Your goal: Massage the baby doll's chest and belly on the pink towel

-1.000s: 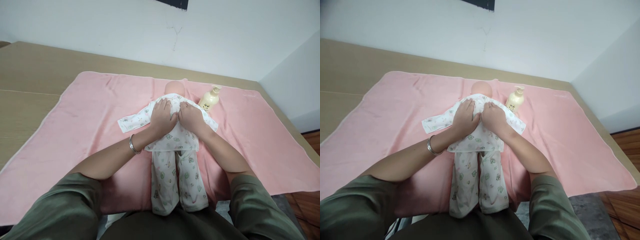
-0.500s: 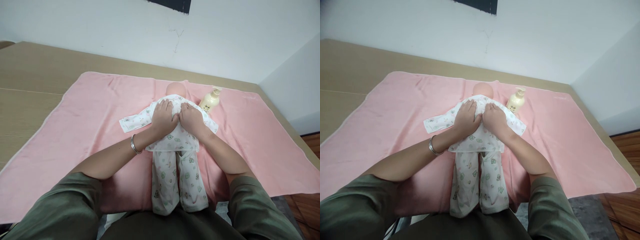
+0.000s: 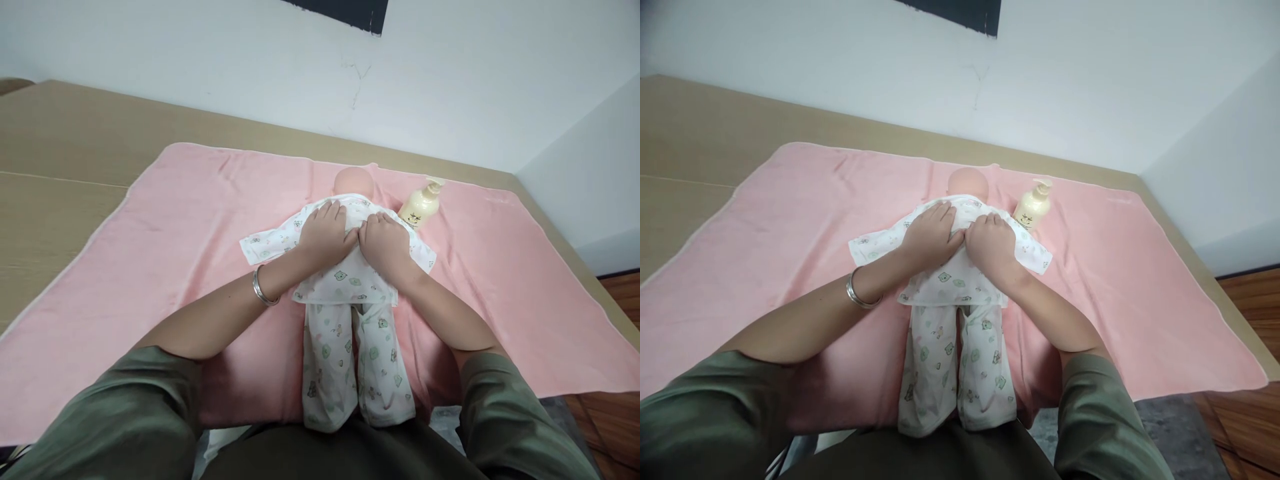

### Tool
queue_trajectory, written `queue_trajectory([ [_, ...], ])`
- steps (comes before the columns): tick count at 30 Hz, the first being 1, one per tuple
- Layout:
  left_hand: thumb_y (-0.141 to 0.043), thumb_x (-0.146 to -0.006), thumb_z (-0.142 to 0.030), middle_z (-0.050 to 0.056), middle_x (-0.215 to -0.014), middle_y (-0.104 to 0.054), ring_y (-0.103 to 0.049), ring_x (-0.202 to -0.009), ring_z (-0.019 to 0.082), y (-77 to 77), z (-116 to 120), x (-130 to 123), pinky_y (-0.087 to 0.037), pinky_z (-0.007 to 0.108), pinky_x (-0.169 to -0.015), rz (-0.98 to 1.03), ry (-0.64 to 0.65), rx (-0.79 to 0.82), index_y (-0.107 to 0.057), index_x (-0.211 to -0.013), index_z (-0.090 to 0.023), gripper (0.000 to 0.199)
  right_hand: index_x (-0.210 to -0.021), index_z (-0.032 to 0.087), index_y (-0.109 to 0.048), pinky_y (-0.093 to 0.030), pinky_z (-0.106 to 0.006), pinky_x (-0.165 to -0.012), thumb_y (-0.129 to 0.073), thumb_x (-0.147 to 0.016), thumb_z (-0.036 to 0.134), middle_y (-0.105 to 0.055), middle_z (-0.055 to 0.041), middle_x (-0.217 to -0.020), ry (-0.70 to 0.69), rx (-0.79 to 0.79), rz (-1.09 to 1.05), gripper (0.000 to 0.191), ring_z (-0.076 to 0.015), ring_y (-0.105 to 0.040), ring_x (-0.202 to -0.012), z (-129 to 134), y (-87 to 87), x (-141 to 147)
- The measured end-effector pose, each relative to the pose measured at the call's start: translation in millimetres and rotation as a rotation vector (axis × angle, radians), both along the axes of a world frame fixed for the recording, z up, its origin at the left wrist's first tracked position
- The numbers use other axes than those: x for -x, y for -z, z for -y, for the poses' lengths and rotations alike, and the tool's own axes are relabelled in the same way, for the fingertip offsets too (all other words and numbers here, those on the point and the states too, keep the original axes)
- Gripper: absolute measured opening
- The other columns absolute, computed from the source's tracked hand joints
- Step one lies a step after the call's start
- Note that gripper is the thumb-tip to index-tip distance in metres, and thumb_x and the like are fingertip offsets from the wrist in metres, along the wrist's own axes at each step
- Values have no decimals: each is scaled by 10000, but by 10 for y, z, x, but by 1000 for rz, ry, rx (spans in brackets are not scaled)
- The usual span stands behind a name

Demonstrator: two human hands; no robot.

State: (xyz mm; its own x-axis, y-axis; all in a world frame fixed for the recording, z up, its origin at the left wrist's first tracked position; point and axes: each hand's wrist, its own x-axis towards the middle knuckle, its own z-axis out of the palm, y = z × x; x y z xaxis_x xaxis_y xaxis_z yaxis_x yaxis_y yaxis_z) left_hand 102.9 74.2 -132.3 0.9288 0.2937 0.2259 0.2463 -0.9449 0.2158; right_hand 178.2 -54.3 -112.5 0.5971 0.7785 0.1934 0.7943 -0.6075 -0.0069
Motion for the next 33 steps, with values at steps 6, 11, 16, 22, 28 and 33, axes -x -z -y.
queue_trajectory([
  [6,-417,-963,-413,230,-1472,-412,-362,-1403,352,-32,-8,-13,-286,501,-1194,-36,-8,18,-446,-1424,53,656,-959,54,-648,-480,-370,-843,-358,-1010,169,-632,-167,-952,-37,38,40,315,-298,-599,-967,34,-3,14],
  [11,-311,-987,-288,277,-1401,-466,-427,-1339,399,-12,208,79,-388,523,-1112,56,33,-76,-521,-1334,107,567,-1046,68,-646,-434,-334,-994,-385,-1014,169,-637,-131,-1127,-79,40,-18,281,-261,-558,-1143,-34,-7,-188],
  [16,-300,-962,-242,270,-1368,-500,-449,-1315,397,-12,217,97,-424,507,-1088,71,77,-125,-545,-1309,107,549,-849,100,-652,-466,-313,-786,-456,-955,156,-646,-119,-911,-76,74,43,230,-250,-612,-913,-9,-69,-118],
  [22,-265,-958,-237,263,-1337,-523,-454,-1316,346,-45,26,-4,-317,476,-1189,40,164,-85,-567,-1257,115,552,-739,119,-601,-419,-285,-686,-452,-965,145,-613,-76,-772,-109,50,122,271,-217,-605,-801,60,-77,22],
  [28,-296,-954,-186,278,-1424,-439,-367,-1389,389,-2,221,84,-294,500,-1197,32,74,-90,-497,-1348,118,536,-971,95,-657,-462,-279,-800,-417,-991,135,-660,-82,-1024,-67,115,58,244,-230,-610,-1049,17,-81,-42],
  [33,-339,-944,-159,256,-1415,-461,-390,-1376,377,22,288,138,-329,503,-1177,78,109,-105,-514,-1348,83,502,-1068,78,-647,-464,-283,-869,-395,-1002,125,-646,-95,-1144,-72,86,67,265,-229,-585,-1138,-17,-45,-131],
])
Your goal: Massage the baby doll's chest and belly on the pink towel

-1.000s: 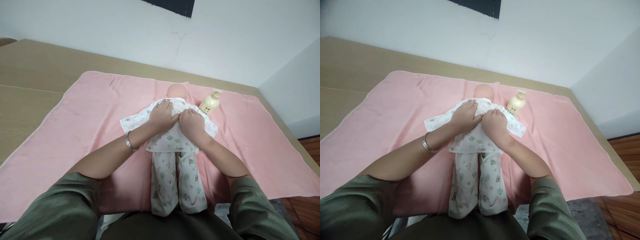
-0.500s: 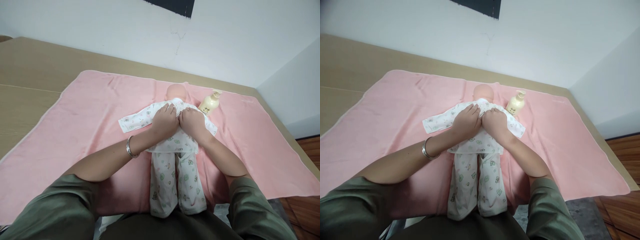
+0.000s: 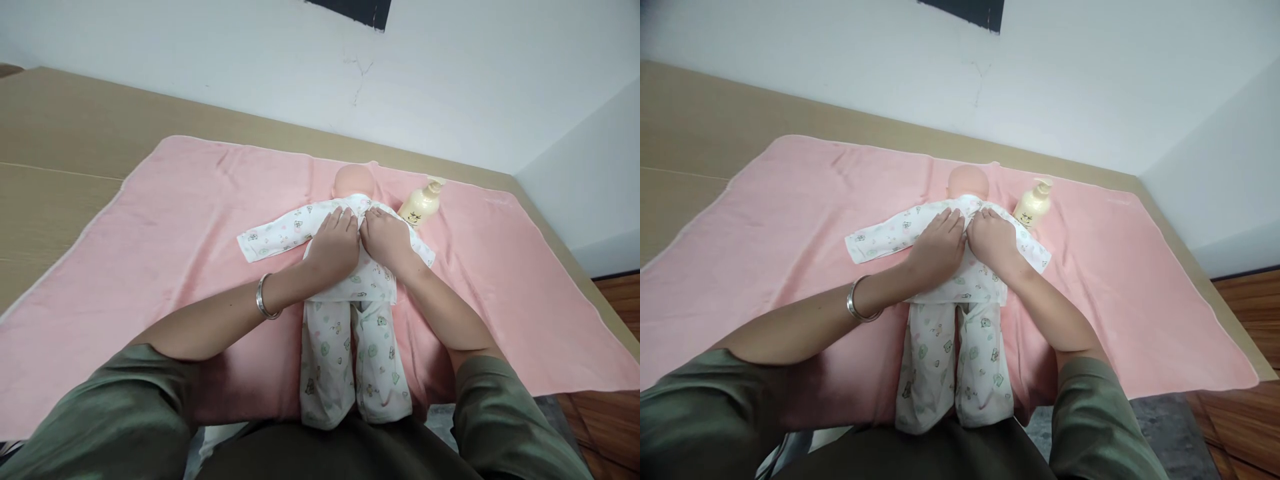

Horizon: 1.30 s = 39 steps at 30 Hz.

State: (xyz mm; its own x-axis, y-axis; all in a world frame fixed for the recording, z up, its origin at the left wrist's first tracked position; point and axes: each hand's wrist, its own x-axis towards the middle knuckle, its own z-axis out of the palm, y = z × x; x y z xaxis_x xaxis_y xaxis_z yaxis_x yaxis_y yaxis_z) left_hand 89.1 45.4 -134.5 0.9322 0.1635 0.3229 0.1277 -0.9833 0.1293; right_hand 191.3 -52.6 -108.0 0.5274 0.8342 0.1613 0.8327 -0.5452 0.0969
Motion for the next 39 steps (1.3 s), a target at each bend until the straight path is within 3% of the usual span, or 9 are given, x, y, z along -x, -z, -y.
queue_trajectory([
  [3,-292,-971,-185,260,-1412,-458,-379,-1380,369,-22,-117,-69,-304,508,-1188,-15,39,66,-514,-1336,86,505,-986,79,-644,-460,-292,-850,-419,-992,125,-662,-103,-1028,13,-14,-2,230,-237,-605,-1078,9,20,34],
  [8,-276,-993,-258,226,-1495,-372,-269,-1445,357,-54,-354,-223,-216,571,-1206,-132,32,265,-454,-1399,48,538,-836,92,-610,-404,-316,-661,-411,-1012,186,-624,-100,-814,-14,-86,83,281,-239,-614,-843,40,74,139],
  [14,-315,-993,-254,238,-1479,-394,-317,-1423,367,-11,-199,-156,-244,537,-1202,-46,-56,183,-467,-1396,56,530,-931,84,-626,-401,-298,-689,-384,-1033,194,-641,-104,-906,31,-39,14,285,-238,-625,-921,1,60,63],
  [20,-306,-969,-157,277,-1436,-425,-352,-1397,396,33,-28,-41,-278,518,-1199,19,-5,4,-493,-1355,107,503,-1004,119,-625,-433,-308,-748,-344,-1067,231,-645,-64,-994,44,-25,-34,309,-229,-621,-971,-34,40,-44],
  [30,-264,-980,-199,279,-1404,-458,-393,-1369,394,72,-86,-91,-325,528,-1174,85,9,6,-527,-1312,108,523,-1110,71,-628,-459,-327,-939,-308,-1071,202,-637,-108,-1142,-8,-18,-61,348,-246,-560,-1161,-42,47,-67],
  [35,-289,-979,-188,284,-1422,-438,-375,-1386,391,75,-49,-73,-309,531,-1186,76,-16,25,-517,-1322,106,506,-1290,-29,-580,-342,-332,-1130,-344,-1051,169,-540,-170,-1343,-52,-75,-85,390,-252,-466,-1312,-62,125,-123],
  [39,-280,-978,-192,278,-1427,-437,-373,-1391,382,74,-55,-77,-308,530,-1187,86,-13,38,-512,-1329,99,512,-1254,-32,-598,-326,-334,-1142,-362,-1043,164,-556,-175,-1317,-70,-103,-110,372,-256,-481,-1292,-66,126,-152],
])
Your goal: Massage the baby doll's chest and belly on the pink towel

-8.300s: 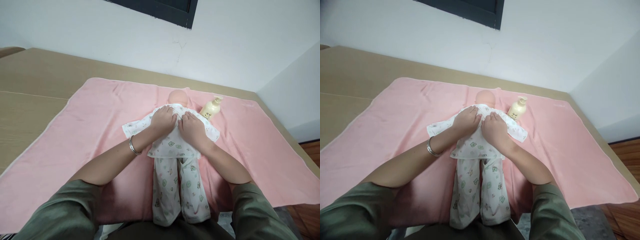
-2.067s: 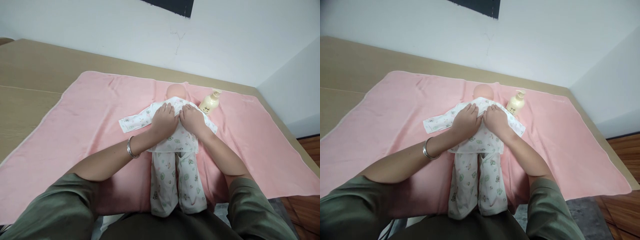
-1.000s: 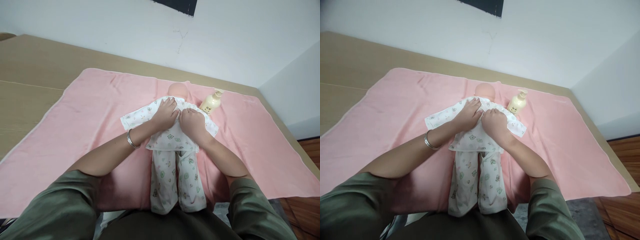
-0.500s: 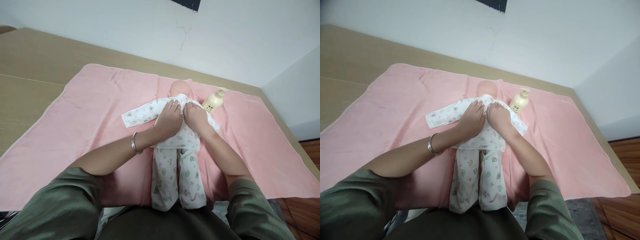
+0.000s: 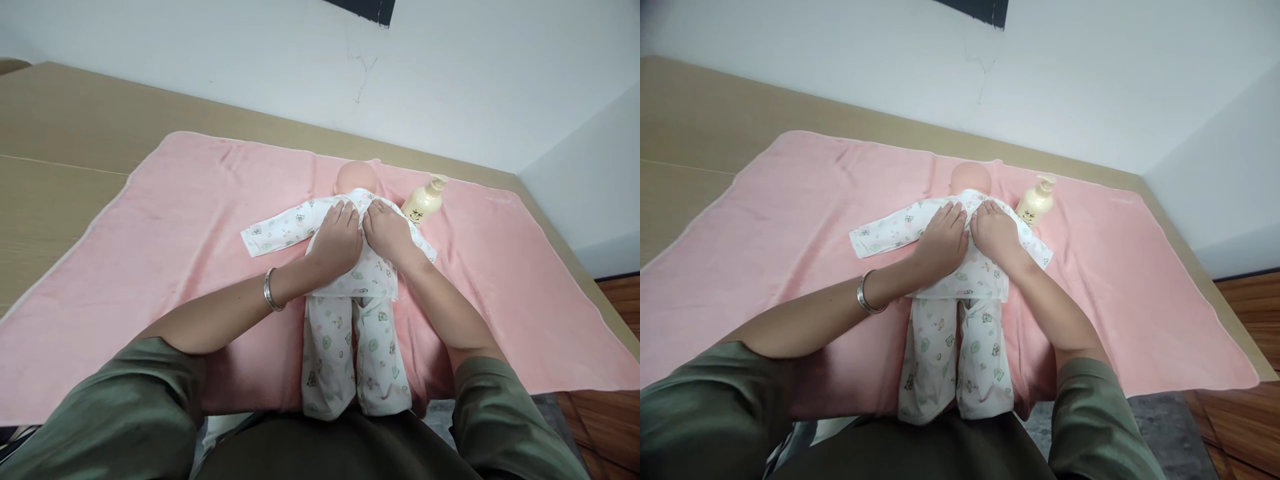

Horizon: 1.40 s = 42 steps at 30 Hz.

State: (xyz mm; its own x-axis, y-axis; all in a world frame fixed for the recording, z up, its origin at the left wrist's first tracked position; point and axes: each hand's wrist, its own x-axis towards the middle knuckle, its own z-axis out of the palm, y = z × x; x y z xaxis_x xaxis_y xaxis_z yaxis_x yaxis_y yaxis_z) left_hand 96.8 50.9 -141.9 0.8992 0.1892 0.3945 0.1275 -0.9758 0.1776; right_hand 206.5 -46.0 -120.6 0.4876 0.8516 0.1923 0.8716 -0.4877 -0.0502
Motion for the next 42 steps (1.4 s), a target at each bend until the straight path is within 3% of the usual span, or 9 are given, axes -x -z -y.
queue_trajectory([
  [7,-301,-978,-222,270,-1445,-421,-359,-1399,380,7,-6,19,-299,535,-1187,1,8,39,-504,-1344,81,517,-1283,-42,-548,-326,-348,-1131,-405,-1022,160,-534,-191,-1331,-53,56,-39,360,-264,-465,-1283,-10,-66,-70],
  [16,-310,-964,-209,269,-1442,-424,-364,-1391,387,-3,20,19,-281,514,-1200,-13,-8,4,-500,-1344,96,523,-1278,-36,-548,-322,-373,-1114,-354,-1013,165,-537,-196,-1317,-110,37,-2,385,-284,-463,-1279,4,-9,-145],
  [24,-344,-935,-247,248,-1441,-439,-360,-1399,364,-14,-56,-10,-288,509,-1199,-4,13,91,-513,-1346,73,548,-1067,49,-577,-406,-346,-919,-385,-1027,181,-613,-146,-1063,-66,36,29,236,-265,-551,-1042,-3,-58,-68],
  [29,-345,-881,-230,265,-1470,-393,-324,-1426,355,-21,-221,-121,-270,553,-1197,-59,-39,241,-461,-1376,86,599,-1007,60,-594,-390,-358,-815,-327,-1060,238,-617,-146,-980,-43,116,116,325,-282,-568,-964,31,-128,0],
  [34,-343,-901,-280,258,-1460,-411,-348,-1409,356,-12,-261,-151,-263,544,-1198,-53,-56,233,-482,-1359,75,596,-988,77,-617,-402,-364,-754,-332,-1058,259,-628,-131,-962,-7,181,105,345,-286,-592,-946,72,-226,114],
  [37,-352,-911,-283,251,-1443,-435,-374,-1389,355,0,-225,-127,-275,530,-1193,-29,-70,192,-499,-1346,64,575,-1039,69,-624,-439,-357,-810,-356,-1052,239,-638,-134,-1044,33,159,42,317,-280,-591,-1024,67,-222,154],
  [39,-343,-929,-281,252,-1415,-464,-396,-1372,355,17,-194,-105,-294,527,-1184,1,-70,157,-515,-1329,61,554,-1152,40,-617,-438,-354,-938,-376,-1045,220,-608,-158,-1207,39,108,-16,319,-276,-552,-1162,52,-169,116],
  [42,-316,-953,-274,243,-1387,-498,-428,-1352,353,47,-151,-69,-328,515,-1169,50,-54,101,-535,-1313,65,542,-1360,-14,-522,-313,-373,-1147,-374,-1026,203,-462,-180,-1426,-12,13,-91,425,-264,-403,-1363,24,-43,-30],
])
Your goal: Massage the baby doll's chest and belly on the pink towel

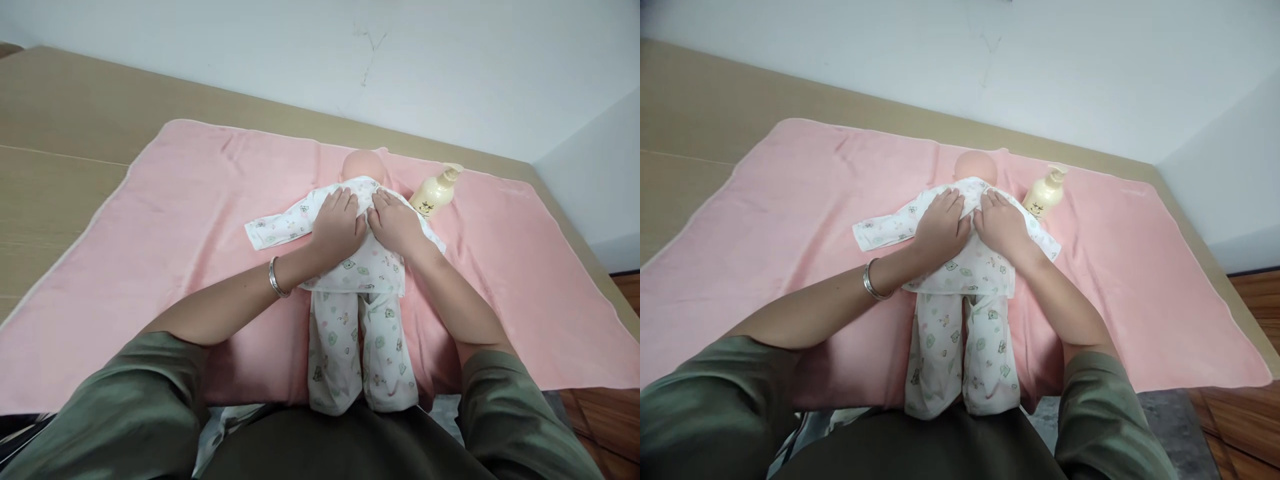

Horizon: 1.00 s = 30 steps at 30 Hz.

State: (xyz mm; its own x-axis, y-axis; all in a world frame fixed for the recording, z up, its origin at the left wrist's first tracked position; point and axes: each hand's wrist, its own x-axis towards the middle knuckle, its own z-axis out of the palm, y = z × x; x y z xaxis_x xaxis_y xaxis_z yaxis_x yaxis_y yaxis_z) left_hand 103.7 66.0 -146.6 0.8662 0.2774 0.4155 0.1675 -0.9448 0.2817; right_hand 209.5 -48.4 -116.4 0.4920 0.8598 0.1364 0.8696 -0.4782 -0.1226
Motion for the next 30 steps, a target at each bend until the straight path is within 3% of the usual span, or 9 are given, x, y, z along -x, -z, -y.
queue_trajectory([
  [3,-320,-953,-265,227,-1386,-508,-443,-1344,339,15,16,19,-353,510,-1157,34,18,-23,-554,-1307,50,528,-1418,-27,-467,-271,-377,-1190,-355,-1019,225,-410,-172,-1472,-69,-53,-75,485,-254,-349,-1404,-15,85,-115],
  [6,-339,-944,-277,214,-1393,-508,-430,-1357,329,0,-18,-6,-357,500,-1163,15,19,22,-561,-1312,39,533,-1406,-26,-475,-305,-385,-1169,-359,-1027,226,-439,-170,-1448,-25,-47,-86,469,-270,-377,-1382,-10,49,-50],
  [12,-387,-900,-346,231,-1408,-485,-406,-1374,335,-41,-180,-115,-313,485,-1192,-94,49,52,-534,-1327,70,614,-1089,19,-617,-425,-350,-1004,-434,-1020,183,-629,-178,-1109,93,9,-1,255,-283,-558,-1141,55,-143,293],
  [18,-362,-902,-363,228,-1414,-480,-412,-1372,325,14,-196,-110,-320,486,-1180,-41,42,37,-548,-1304,40,599,-1206,92,-599,-446,-385,-1003,-452,-995,210,-570,-132,-1294,90,-35,-217,283,-280,-509,-1237,77,-122,178],
  [21,-350,-925,-357,228,-1392,-502,-438,-1350,327,17,-137,-75,-331,491,-1169,-6,25,16,-566,-1284,38,575,-1399,61,-504,-360,-388,-1127,-415,-997,218,-451,-121,-1449,57,-75,-279,441,-263,-395,-1366,34,-52,49],
  [24,-324,-938,-353,212,-1322,-567,-496,-1300,325,-12,-68,-32,-385,486,-1124,8,18,-33,-609,-1247,31,570,-1479,2,-415,-248,-378,-1210,-390,-1011,237,-342,-122,-1525,37,-77,-288,525,-249,-278,-1444,-26,34,-57],
  [27,-364,-897,-362,187,-1298,-592,-519,-1281,324,-56,-44,-15,-429,476,-1084,-15,-17,-49,-632,-1246,9,576,-1457,-49,-429,-235,-401,-1218,-395,-1010,231,-364,-165,-1502,-18,-91,-197,529,-275,-301,-1433,-59,105,-85],
  [30,-411,-886,-358,168,-1335,-572,-500,-1307,311,-116,-90,-53,-408,453,-1120,-78,-75,17,-631,-1257,-15,551,-1358,-84,-518,-300,-422,-1183,-396,-1012,214,-470,-223,-1400,-12,-121,-51,474,-308,-411,-1358,-45,109,11],
])
